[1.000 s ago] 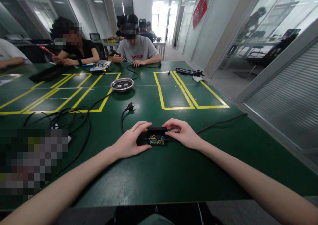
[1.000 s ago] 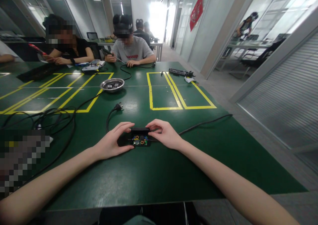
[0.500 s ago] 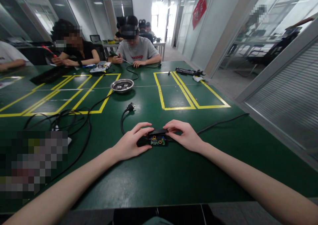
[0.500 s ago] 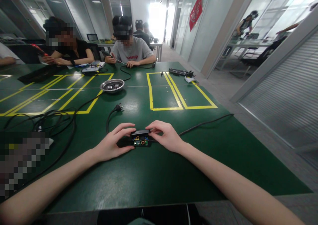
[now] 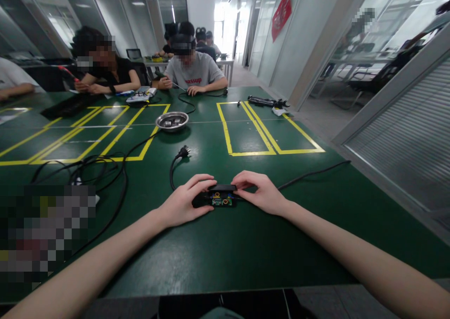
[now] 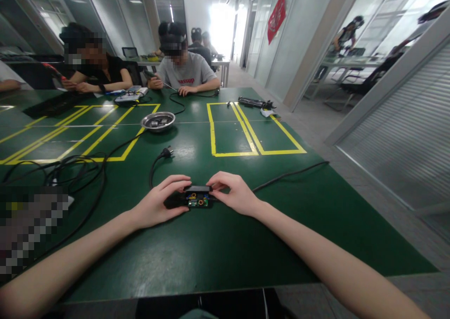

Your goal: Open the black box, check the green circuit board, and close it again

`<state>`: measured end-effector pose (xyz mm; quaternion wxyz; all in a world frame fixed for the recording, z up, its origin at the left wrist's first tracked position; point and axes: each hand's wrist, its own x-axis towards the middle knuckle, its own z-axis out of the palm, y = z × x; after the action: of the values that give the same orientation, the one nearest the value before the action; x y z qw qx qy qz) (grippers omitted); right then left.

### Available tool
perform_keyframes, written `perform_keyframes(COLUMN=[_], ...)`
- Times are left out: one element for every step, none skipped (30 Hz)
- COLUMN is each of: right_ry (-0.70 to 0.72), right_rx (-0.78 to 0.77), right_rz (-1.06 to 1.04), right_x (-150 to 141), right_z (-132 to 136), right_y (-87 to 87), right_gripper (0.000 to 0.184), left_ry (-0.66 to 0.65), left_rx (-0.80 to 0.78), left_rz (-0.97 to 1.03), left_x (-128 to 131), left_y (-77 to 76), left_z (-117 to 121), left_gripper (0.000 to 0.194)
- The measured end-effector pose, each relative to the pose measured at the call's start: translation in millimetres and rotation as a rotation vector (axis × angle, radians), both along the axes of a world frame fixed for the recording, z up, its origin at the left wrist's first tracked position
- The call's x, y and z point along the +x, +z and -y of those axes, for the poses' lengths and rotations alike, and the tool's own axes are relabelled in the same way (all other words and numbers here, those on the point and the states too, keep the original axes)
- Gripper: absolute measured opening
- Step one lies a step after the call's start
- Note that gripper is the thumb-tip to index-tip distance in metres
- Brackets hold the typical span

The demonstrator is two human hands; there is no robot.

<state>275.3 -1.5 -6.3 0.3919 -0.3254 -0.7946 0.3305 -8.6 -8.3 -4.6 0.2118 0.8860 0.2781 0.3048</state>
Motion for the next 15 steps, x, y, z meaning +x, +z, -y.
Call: perform_keyframes(right_ry=[0.01, 0.021, 0.033, 0.044, 0.055, 0.065, 0.074, 0.082, 0.091, 0.1, 0.109, 0.117, 0.124, 0.13, 0.134], right_rx=[0.001, 0.006, 0.017, 0.033, 0.051, 0.074, 0.099, 0.126, 0.152, 0.175, 0.197, 0.215, 0.228, 0.238, 0.247], right_rz=[0.007, 0.016, 0.024, 0.031, 0.04, 0.05, 0.061, 0.074, 0.086, 0.099, 0.109, 0.118, 0.127, 0.136, 0.142], right_x=[0.5, 0.9, 1.4, 1.8, 2.2, 2.6, 3.1, 3.8, 4.5, 5.2, 6.0, 6.7, 7.4, 7.9, 8.3], right_z=[-0.2, -0.4, -0.5, -0.6, -0.6, -0.5, -0.4, -0.3, -0.3, -0.4, -0.5, -0.8, -1.0, -1.3, -1.6], right_y=[0.6, 1.1, 1.7, 2.3, 3.0, 3.8, 4.7, 5.7, 6.7, 7.7, 8.7, 9.4, 10.0, 10.3, 10.4], right_gripper=[0.007, 0.007, 0.007, 0.008, 0.009, 0.01, 0.011, 0.012, 0.013, 0.013, 0.013, 0.014, 0.014, 0.015, 0.015], left_ry=[0.0, 0.001, 0.003, 0.004, 0.004, 0.001, -0.003, -0.008, -0.014, -0.021, -0.029, -0.037, -0.043, -0.046, -0.046], left_rx=[0.006, 0.01, 0.013, 0.015, 0.016, 0.014, 0.012, 0.009, 0.01, 0.013, 0.019, 0.024, 0.025, 0.023, 0.02], left_rz=[-0.005, -0.01, -0.014, -0.018, -0.02, -0.021, -0.021, -0.02, -0.017, -0.014, -0.011, -0.01, -0.011, -0.016, -0.022], left_x=[-0.2, -0.4, -0.5, -0.6, -0.6, -0.5, -0.4, -0.3, -0.3, -0.2, -0.2, -0.2, -0.2, -0.2, -0.2], left_y=[0.2, 0.3, 0.3, 0.3, 0.2, 0.2, 0.3, 0.4, 0.6, 0.7, 0.7, 0.6, 0.4, 0.2, -0.1], left_z=[0.1, 0.1, 0.1, 0.1, 0.1, 0.0, 0.0, 0.0, -0.1, -0.2, -0.3, -0.4, -0.5, -0.7, -0.8], left_gripper=[0.059, 0.059, 0.058, 0.057, 0.055, 0.052, 0.05, 0.047, 0.044, 0.042, 0.039, 0.036, 0.033, 0.032, 0.031])
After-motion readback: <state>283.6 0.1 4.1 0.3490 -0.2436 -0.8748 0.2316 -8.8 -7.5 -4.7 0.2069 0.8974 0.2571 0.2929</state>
